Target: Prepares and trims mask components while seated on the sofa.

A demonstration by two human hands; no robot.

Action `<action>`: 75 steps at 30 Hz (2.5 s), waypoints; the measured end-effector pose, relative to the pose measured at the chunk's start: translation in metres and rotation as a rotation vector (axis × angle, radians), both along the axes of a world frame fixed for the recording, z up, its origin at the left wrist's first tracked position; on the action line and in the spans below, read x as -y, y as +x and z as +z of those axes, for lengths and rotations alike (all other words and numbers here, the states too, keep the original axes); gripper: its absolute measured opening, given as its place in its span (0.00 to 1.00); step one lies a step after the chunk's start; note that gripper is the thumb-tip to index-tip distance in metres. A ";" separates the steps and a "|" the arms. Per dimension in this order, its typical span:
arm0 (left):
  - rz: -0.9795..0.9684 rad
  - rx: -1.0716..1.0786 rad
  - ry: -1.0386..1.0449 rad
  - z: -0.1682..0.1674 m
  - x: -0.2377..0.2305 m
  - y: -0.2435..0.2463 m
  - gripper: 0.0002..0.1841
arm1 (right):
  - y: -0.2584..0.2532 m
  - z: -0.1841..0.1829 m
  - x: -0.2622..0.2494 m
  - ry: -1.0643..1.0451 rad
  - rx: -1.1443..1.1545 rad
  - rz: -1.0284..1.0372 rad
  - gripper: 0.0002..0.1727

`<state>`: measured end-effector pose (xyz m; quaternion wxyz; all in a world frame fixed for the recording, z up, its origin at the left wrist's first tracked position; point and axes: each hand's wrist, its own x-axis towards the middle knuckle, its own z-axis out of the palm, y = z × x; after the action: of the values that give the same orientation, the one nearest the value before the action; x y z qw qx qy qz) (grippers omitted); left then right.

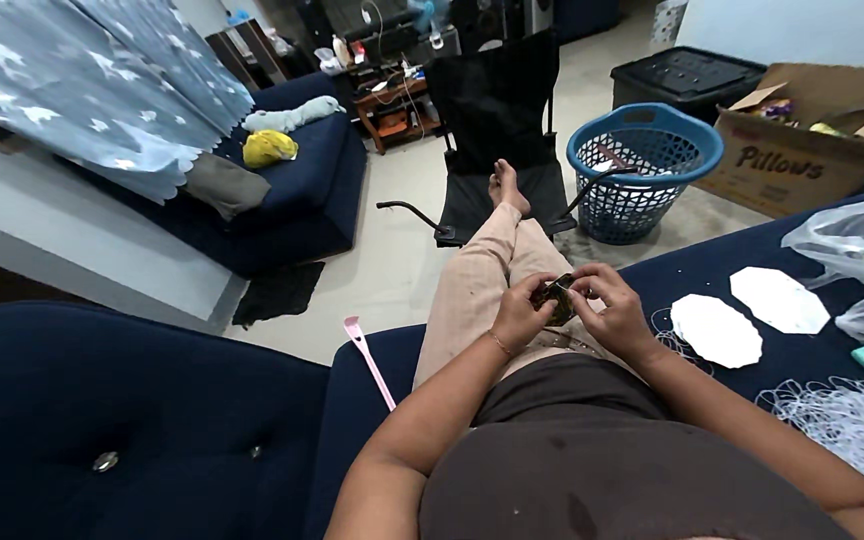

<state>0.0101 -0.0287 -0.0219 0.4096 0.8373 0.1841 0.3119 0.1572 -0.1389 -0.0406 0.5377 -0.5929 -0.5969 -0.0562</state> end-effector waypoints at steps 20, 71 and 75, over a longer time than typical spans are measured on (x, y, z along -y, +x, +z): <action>-0.063 -0.023 0.147 0.005 0.004 0.000 0.16 | 0.002 -0.005 -0.003 -0.002 0.046 -0.029 0.10; -0.339 -0.104 -0.846 0.017 0.002 -0.008 0.13 | 0.019 0.038 0.007 -0.021 -0.451 0.253 0.07; -0.274 -0.135 -0.656 0.012 -0.006 -0.004 0.07 | 0.028 0.030 0.008 0.040 -0.393 0.288 0.12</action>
<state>0.0059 -0.0228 -0.0096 0.6814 0.6969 0.1869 0.1223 0.1856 -0.1464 -0.0109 0.6578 -0.4903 -0.5578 0.1257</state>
